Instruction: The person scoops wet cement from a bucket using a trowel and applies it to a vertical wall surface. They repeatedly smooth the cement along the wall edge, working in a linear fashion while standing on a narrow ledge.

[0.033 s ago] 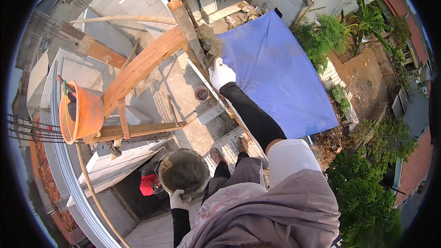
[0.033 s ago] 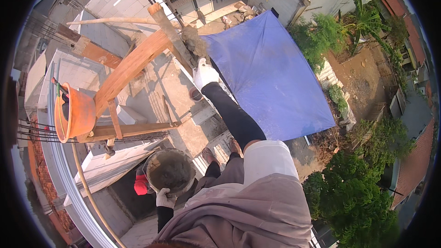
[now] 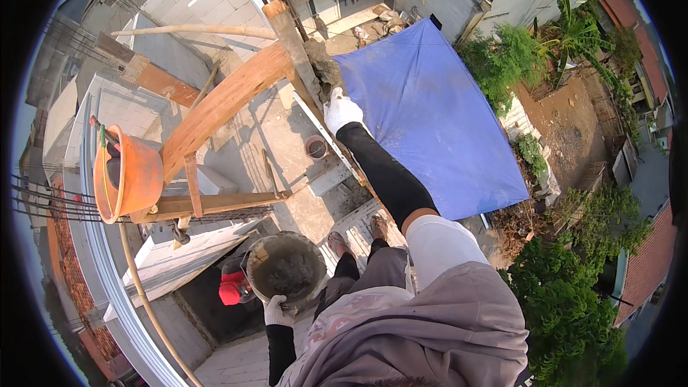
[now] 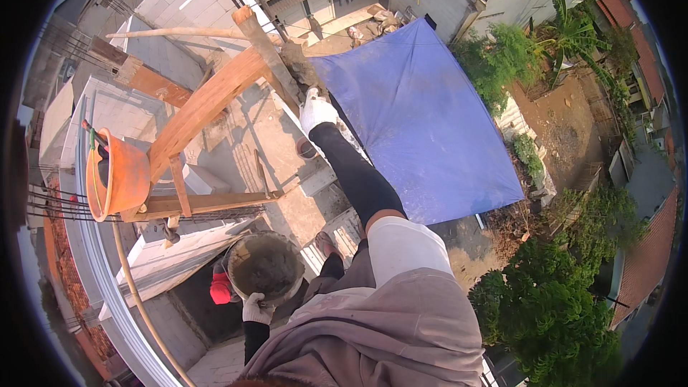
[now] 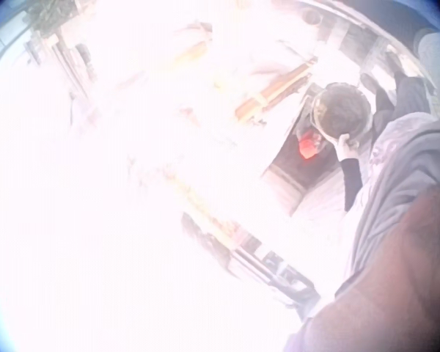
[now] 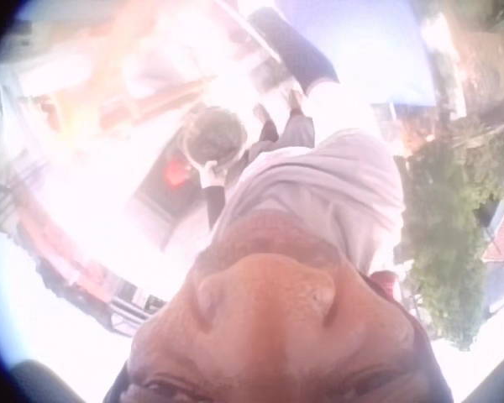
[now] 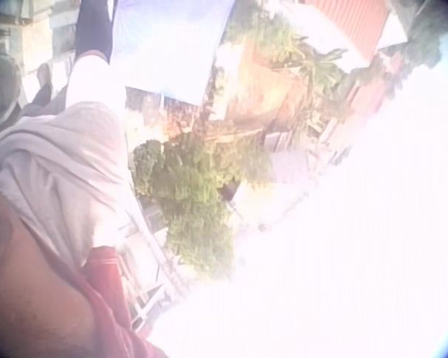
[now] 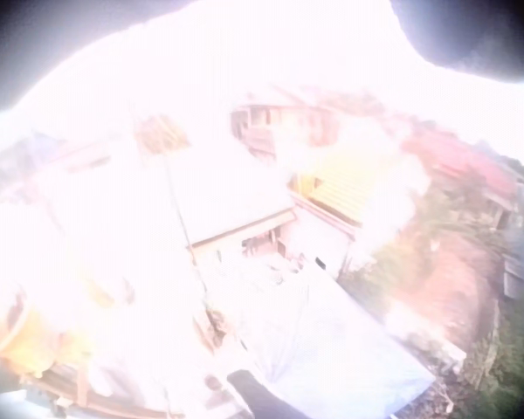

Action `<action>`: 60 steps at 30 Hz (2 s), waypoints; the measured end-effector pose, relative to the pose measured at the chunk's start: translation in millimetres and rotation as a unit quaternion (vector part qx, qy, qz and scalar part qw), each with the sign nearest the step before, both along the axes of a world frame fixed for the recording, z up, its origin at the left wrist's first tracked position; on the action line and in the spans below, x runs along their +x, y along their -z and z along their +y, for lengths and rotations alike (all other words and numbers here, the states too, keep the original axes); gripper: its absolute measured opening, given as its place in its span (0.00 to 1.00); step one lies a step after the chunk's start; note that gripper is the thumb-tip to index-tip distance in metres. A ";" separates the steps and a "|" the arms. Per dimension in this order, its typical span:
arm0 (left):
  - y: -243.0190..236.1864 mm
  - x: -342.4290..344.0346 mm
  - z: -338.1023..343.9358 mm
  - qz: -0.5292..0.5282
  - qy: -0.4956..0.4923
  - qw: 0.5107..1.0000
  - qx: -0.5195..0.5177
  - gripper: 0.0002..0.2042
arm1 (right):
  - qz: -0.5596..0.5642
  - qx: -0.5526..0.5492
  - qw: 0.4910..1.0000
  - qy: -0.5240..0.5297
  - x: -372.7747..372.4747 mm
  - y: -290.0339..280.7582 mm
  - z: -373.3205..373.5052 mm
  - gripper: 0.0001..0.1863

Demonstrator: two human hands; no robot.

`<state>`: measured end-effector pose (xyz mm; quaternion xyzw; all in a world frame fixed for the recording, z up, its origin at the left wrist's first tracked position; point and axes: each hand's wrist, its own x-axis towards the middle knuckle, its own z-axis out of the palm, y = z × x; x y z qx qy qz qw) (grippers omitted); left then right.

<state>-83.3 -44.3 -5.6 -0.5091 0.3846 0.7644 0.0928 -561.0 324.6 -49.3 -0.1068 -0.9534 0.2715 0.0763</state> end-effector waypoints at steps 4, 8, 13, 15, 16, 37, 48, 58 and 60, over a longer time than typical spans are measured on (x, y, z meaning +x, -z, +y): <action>-8.7 3.0 -3.1 0.041 -0.011 0.998 -0.047 0.29 | 0.077 -0.077 0.994 0.023 2.4 -52.9 -53.8 0.23; -9.4 -38.9 25.4 0.083 0.003 0.996 0.014 0.33 | 0.186 -0.071 0.980 -0.010 82.6 -81.2 -9.7 0.25; 11.4 -99.9 54.2 0.132 0.112 0.983 -0.058 0.35 | -0.136 -0.050 0.963 -0.228 286.4 -134.7 46.2 0.20; 23.9 -123.5 64.2 0.167 0.165 0.967 -0.097 0.33 | -0.193 0.007 0.934 -0.300 324.1 -143.3 49.3 0.19; 22.2 -135.2 68.5 0.171 0.196 0.959 -0.116 0.32 | -0.206 0.044 0.920 -0.332 336.5 -147.6 44.7 0.19; -122.6 -202.8 86.1 0.328 0.300 0.860 -0.250 0.35 | -0.008 0.349 0.855 -0.383 264.7 -218.4 -6.5 0.20; -155.0 -202.8 95.3 0.383 0.273 0.827 -0.308 0.34 | 0.063 0.331 0.884 -0.325 226.2 -203.3 -9.4 0.20; -128.6 -203.1 77.0 0.358 0.211 0.856 -0.307 0.33 | -0.036 0.395 0.846 -0.357 254.2 -199.2 -54.8 0.16; -121.8 -199.3 77.7 0.419 0.119 0.852 -0.289 0.27 | -0.034 0.371 0.851 -0.371 248.8 -223.2 -63.4 0.16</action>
